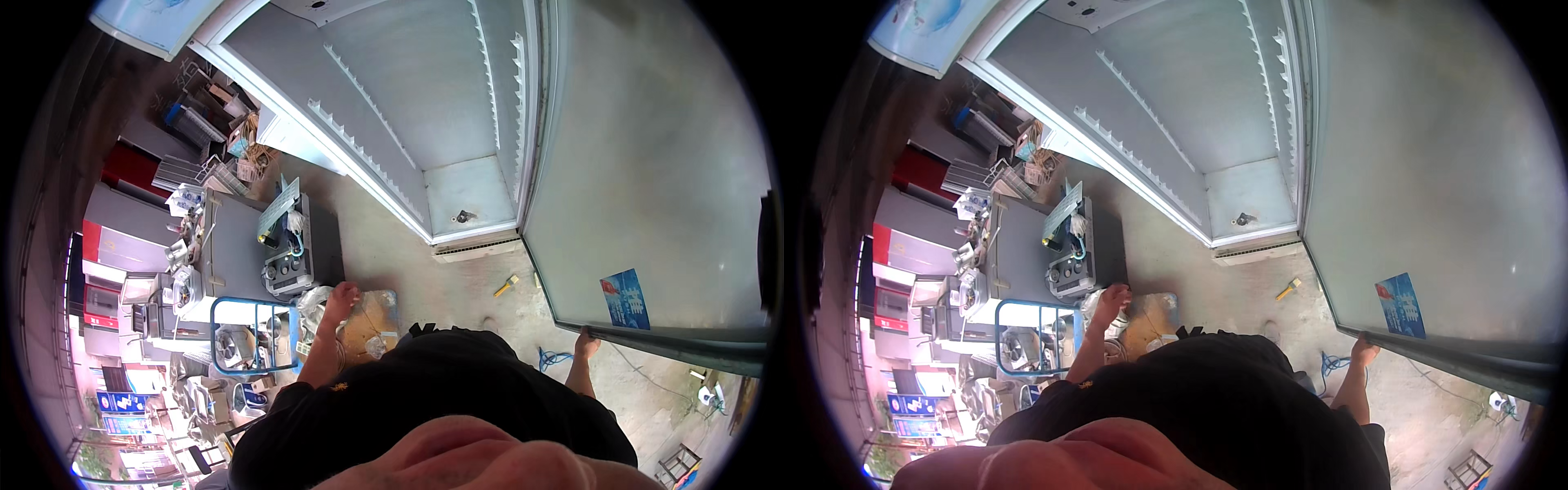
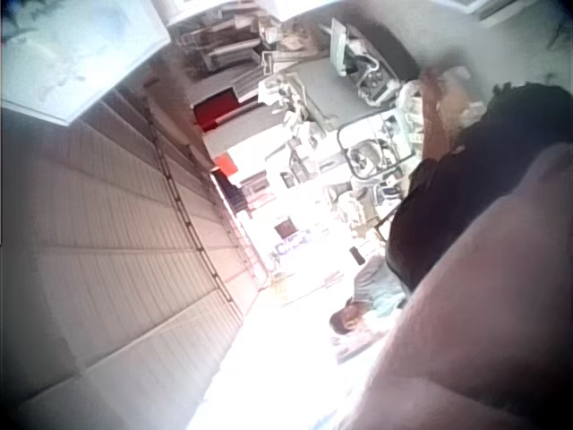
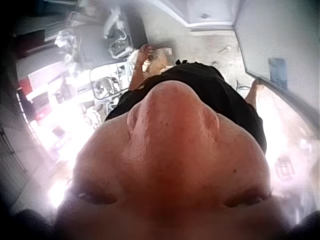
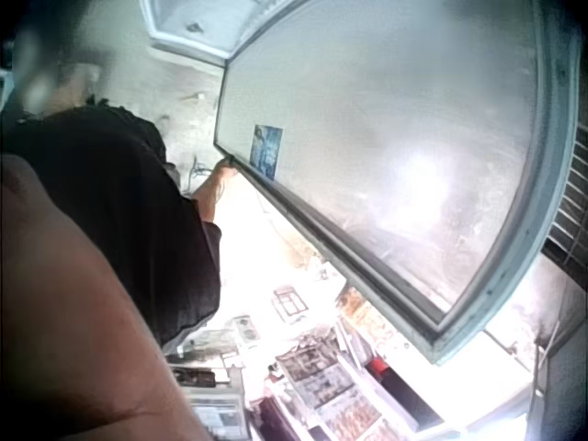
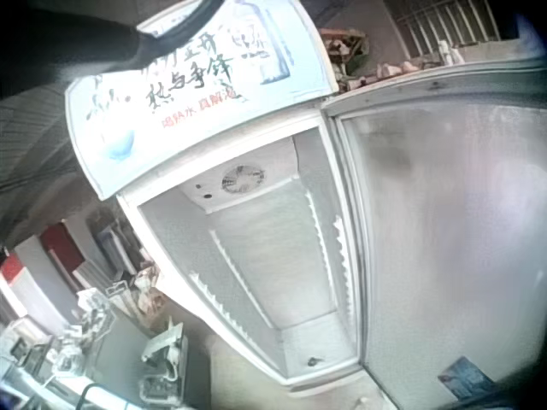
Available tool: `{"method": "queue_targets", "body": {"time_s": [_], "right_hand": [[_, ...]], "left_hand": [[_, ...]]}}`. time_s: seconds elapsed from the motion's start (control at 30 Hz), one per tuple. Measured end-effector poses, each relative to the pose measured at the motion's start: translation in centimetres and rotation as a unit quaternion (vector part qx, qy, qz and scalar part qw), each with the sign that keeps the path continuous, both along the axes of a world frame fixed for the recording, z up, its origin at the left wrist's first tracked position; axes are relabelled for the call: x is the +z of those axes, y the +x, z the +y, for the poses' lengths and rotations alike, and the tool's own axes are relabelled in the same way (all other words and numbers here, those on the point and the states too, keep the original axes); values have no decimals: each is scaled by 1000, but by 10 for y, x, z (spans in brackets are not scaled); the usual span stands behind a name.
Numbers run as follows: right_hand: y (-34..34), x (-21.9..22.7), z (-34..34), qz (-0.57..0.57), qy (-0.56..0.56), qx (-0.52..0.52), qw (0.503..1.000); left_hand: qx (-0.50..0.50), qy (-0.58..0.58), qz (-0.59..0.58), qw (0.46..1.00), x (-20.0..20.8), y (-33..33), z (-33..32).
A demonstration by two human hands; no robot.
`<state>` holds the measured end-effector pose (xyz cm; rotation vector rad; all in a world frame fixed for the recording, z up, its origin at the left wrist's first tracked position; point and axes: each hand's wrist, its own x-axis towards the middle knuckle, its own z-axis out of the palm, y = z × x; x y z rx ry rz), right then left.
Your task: The person peels protective tape from a refrigerator glass door frame and then cleans the glass surface with a paper towel.
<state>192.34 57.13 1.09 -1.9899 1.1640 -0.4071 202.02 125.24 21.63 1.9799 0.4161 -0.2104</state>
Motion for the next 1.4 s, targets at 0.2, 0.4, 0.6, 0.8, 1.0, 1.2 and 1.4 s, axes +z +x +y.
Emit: {"method": "queue_targets", "body": {"time_s": [0.2,0.4,0.6,0.8,1.0,1.2,1.4], "right_hand": [[4,-52,-30,-76,-53,-50,994],[23,-36,-18,61,-56,-164,983],[33,-67,4,105,-56,-285,951],[51,-61,89,-2,69,-371,926],[50,-35,145,-155,162,-405,887],[61,17,136,-252,122,-381,881],[89,-19,95,-226,118,-439,861]], "left_hand": [[-30,147,-265,952,165,131,-4],[-15,258,-496,829,312,232,-40],[22,288,-585,758,347,305,-61],[40,193,-657,728,339,331,-53],[13,139,-684,716,335,338,-43],[-13,118,-687,717,331,341,-43],[9,137,-674,726,332,340,-45]]}}
